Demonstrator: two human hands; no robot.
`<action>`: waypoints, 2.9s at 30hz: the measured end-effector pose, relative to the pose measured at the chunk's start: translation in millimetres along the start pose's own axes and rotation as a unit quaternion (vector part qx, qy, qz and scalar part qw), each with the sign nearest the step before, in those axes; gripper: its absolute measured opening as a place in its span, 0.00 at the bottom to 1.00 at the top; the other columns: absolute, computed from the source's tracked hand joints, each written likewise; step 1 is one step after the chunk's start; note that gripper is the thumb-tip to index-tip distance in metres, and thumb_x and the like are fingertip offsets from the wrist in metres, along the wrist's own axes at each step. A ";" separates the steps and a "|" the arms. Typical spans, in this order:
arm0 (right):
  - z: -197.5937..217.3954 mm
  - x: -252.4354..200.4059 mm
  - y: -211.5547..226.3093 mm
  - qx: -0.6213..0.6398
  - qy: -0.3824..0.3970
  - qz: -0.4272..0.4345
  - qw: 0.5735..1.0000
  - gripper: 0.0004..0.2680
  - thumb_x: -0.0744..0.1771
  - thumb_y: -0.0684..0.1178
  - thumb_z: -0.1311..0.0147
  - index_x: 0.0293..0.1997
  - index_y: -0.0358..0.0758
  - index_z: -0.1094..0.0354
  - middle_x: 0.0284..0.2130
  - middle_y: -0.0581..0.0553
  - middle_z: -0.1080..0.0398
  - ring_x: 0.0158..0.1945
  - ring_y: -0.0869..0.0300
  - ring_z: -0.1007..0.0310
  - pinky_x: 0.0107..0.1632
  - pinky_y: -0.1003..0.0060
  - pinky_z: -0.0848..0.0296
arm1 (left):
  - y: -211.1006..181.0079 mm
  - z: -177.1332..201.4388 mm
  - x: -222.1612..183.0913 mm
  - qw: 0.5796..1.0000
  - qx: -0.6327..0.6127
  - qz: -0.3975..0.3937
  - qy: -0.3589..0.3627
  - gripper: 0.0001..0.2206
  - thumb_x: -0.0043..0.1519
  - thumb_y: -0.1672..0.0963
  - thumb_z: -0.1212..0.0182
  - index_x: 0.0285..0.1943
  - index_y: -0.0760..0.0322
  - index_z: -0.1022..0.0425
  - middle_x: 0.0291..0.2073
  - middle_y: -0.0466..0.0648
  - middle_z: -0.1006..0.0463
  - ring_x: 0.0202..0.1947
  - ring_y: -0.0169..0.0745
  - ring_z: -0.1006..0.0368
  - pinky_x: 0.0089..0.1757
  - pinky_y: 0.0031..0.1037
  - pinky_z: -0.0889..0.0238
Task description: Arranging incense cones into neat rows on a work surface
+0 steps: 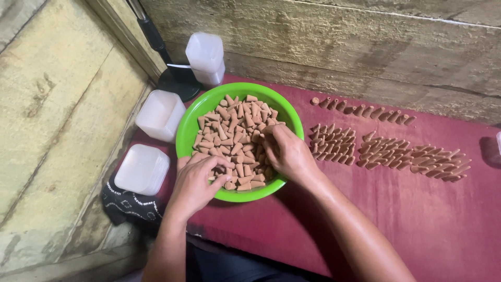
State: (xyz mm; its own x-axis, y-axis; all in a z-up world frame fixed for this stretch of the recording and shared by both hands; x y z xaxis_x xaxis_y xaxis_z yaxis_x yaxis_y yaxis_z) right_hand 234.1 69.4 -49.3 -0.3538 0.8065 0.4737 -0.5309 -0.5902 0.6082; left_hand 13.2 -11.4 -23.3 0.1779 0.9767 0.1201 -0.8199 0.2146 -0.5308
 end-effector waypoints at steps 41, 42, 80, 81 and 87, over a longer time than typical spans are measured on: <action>137.1 -231.4 -91.1 0.217 -0.034 -0.367 0.904 0.05 0.67 0.46 0.41 0.43 0.40 0.28 0.33 0.51 0.24 0.36 0.65 0.27 0.44 0.70 0.28 | -157.8 -96.3 -20.1 0.959 -0.010 -0.217 -0.183 0.04 0.64 0.54 0.37 0.44 0.52 0.21 0.39 0.35 0.17 0.38 0.32 0.24 0.46 0.32 0.50; 141.1 -237.8 -96.4 0.240 -0.044 -0.368 0.897 0.04 0.67 0.44 0.42 0.43 0.39 0.29 0.31 0.49 0.25 0.33 0.65 0.27 0.40 0.71 0.27 | -164.0 -101.7 -15.2 0.961 -0.028 -0.224 -0.157 0.05 0.64 0.55 0.38 0.46 0.54 0.22 0.40 0.37 0.17 0.39 0.33 0.24 0.44 0.32 0.49; 182.2 -186.6 -188.9 -0.168 -0.057 -0.205 0.962 0.08 0.64 0.44 0.39 0.47 0.48 0.25 0.37 0.44 0.24 0.46 0.47 0.21 0.50 0.54 0.24 | -239.9 -278.5 128.1 0.950 0.045 -0.302 -0.065 0.08 0.55 0.54 0.30 0.36 0.52 0.27 0.40 0.40 0.34 0.54 0.45 0.36 0.50 0.45 0.45; 181.3 -186.9 -191.1 -0.171 -0.055 -0.207 0.962 0.08 0.64 0.45 0.39 0.47 0.49 0.25 0.37 0.44 0.24 0.46 0.48 0.22 0.50 0.54 0.24 | -240.5 -277.9 128.4 0.950 0.047 -0.303 -0.066 0.09 0.55 0.54 0.30 0.37 0.53 0.27 0.40 0.40 0.35 0.54 0.45 0.37 0.50 0.45 0.45; 181.9 -185.9 -186.8 -0.165 -0.073 -0.193 0.964 0.08 0.64 0.43 0.39 0.47 0.46 0.25 0.36 0.43 0.24 0.45 0.46 0.22 0.49 0.53 0.24 | -237.1 -285.8 131.9 0.947 0.060 -0.306 -0.080 0.09 0.55 0.53 0.31 0.37 0.52 0.27 0.40 0.40 0.34 0.55 0.44 0.37 0.50 0.44 0.46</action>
State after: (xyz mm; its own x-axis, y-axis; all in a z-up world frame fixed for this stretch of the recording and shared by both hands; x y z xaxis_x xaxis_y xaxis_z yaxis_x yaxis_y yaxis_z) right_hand 539.1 23.1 -135.1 0.0184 0.9359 0.3517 -0.8263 -0.1838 0.5324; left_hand 386.6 67.8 -121.4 0.5621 0.6548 0.5052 -0.6480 0.7283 -0.2229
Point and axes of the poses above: each hand's wrist, its own x-axis towards the middle knuckle, its own z-axis out of the back of the hand, y = z × x, the point moved 5 cm from there along x, towards the middle knuckle
